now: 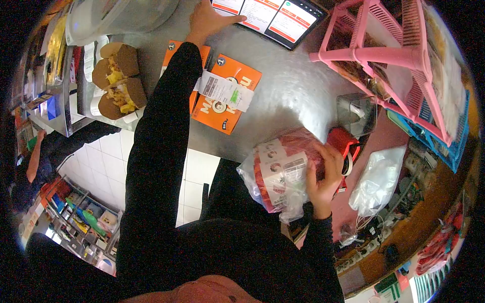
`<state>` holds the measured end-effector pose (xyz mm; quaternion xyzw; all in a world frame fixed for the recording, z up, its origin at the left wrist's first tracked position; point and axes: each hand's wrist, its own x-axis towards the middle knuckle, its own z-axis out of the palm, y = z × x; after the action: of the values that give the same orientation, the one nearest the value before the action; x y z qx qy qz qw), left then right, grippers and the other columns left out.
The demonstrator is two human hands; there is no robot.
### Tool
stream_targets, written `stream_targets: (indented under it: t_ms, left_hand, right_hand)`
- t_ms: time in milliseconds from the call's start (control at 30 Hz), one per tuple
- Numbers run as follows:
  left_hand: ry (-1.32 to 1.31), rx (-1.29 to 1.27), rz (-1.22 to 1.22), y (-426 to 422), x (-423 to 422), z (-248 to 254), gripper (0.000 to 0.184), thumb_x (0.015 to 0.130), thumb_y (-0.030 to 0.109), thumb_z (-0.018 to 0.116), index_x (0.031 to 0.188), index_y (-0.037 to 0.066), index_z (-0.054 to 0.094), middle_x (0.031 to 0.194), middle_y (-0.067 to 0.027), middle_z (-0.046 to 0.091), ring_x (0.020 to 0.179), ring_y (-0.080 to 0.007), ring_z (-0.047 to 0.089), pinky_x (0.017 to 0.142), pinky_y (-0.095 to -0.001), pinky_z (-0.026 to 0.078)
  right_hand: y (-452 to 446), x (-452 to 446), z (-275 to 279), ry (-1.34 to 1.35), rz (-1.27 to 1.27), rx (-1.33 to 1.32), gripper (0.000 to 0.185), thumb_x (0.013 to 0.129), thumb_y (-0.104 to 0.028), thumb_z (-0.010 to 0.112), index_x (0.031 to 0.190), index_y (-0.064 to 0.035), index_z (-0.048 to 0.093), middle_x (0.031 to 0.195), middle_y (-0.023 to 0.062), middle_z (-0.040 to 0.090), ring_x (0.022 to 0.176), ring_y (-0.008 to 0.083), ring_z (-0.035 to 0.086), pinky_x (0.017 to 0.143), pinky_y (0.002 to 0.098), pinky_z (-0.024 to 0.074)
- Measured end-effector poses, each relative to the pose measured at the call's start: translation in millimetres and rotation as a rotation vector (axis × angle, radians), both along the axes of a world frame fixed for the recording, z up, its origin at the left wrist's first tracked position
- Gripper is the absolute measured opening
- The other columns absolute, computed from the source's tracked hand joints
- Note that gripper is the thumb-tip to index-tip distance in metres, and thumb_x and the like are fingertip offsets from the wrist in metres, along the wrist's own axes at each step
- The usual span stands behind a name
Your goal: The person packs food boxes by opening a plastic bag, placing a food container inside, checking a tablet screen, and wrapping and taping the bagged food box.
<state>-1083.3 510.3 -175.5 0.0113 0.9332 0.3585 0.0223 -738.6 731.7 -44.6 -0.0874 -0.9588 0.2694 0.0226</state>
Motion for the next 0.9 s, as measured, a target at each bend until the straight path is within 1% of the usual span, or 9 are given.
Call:
stream_targets:
  t_ms: [233,300,400,433,500,633,700,833,900]
  left_hand:
    - [0.031,0.017,0.023,0,0,-5,0.12,0.054,0.044,0.085,0.145,0.0,0.019,0.126,-0.0264,0.052,0.118,-0.0392,0.049,0.099,-0.0459,0.039]
    - [0.05,0.029,0.03,0,-1,-6,0.114,0.057,0.045,0.084,0.143,0.0,0.024,0.124,-0.0259,0.053,0.117,-0.0393,0.05,0.098,-0.0461,0.039]
    - [0.062,0.064,0.003,-2,-3,-8,0.107,0.059,0.047,0.082,0.14,0.0,0.03,0.122,-0.0256,0.055,0.116,-0.0394,0.051,0.097,-0.0461,0.04]
    - [0.061,0.066,0.004,-1,-2,-8,0.107,0.059,0.047,0.082,0.14,0.0,0.03,0.122,-0.0256,0.055,0.116,-0.0394,0.051,0.097,-0.0461,0.04]
    - [0.047,0.028,0.069,0,-2,-10,0.097,0.064,0.05,0.078,0.137,0.002,0.036,0.12,-0.0251,0.056,0.113,-0.04,0.053,0.096,-0.0466,0.041]
    - [0.065,0.02,0.073,0,-5,-15,0.092,0.067,0.052,0.076,0.136,0.004,0.038,0.118,-0.0252,0.057,0.11,-0.0405,0.054,0.094,-0.047,0.042]
    - [0.045,0.084,0.064,0,-9,-19,0.088,0.069,0.052,0.074,0.134,0.004,0.039,0.116,-0.0258,0.057,0.107,-0.0411,0.055,0.093,-0.0471,0.042]
    - [0.074,0.084,0.104,1,-6,-16,0.092,0.066,0.053,0.076,0.134,0.005,0.038,0.118,-0.025,0.057,0.109,-0.0406,0.054,0.094,-0.0481,0.041]
    - [0.059,0.009,0.028,0,-1,-6,0.097,0.061,0.052,0.08,0.135,0.007,0.036,0.12,-0.0235,0.056,0.112,-0.0399,0.052,0.095,-0.0497,0.04]
  right_hand:
    - [0,0,-1,0.009,0.0,-0.027,0.028,0.082,-0.01,0.062,0.108,-0.0009,0.063,0.109,0.0188,0.059,0.105,0.0335,0.055,0.094,0.0398,0.0416]
    - [-1,0,-1,0.008,-0.013,-0.037,0.027,0.084,-0.014,0.059,0.107,-0.0009,0.063,0.108,0.0155,0.06,0.105,0.0315,0.054,0.095,0.0388,0.0381]
    - [0,2,-4,0.014,-0.031,-0.057,0.027,0.084,-0.014,0.06,0.107,-0.0009,0.063,0.108,0.015,0.06,0.105,0.0309,0.054,0.095,0.0384,0.0382]
    - [0,1,-4,0.014,-0.03,-0.056,0.027,0.084,-0.014,0.06,0.107,-0.0009,0.063,0.108,0.015,0.06,0.105,0.0309,0.054,0.095,0.0384,0.0382]
    - [-1,1,-4,0.014,-0.032,-0.064,0.026,0.084,-0.014,0.06,0.107,-0.0011,0.063,0.107,0.0147,0.06,0.106,0.0305,0.054,0.095,0.0385,0.0384]
    - [-1,1,-4,0.01,-0.03,-0.044,0.026,0.084,-0.014,0.059,0.107,-0.0012,0.063,0.108,0.0146,0.061,0.106,0.0307,0.054,0.095,0.0386,0.0384]
    - [0,0,-3,0.006,-0.012,-0.034,0.026,0.082,-0.011,0.062,0.106,-0.0011,0.063,0.109,0.0178,0.059,0.105,0.0329,0.055,0.094,0.0393,0.0413]
    - [1,1,-4,-0.002,-0.019,-0.027,0.026,0.082,-0.012,0.062,0.106,-0.001,0.063,0.108,0.0177,0.059,0.105,0.0332,0.055,0.094,0.0398,0.0413]
    - [1,2,-5,0.005,-0.029,-0.043,0.026,0.081,-0.012,0.063,0.105,-0.0009,0.063,0.107,0.0176,0.059,0.105,0.0334,0.055,0.093,0.0399,0.0415]
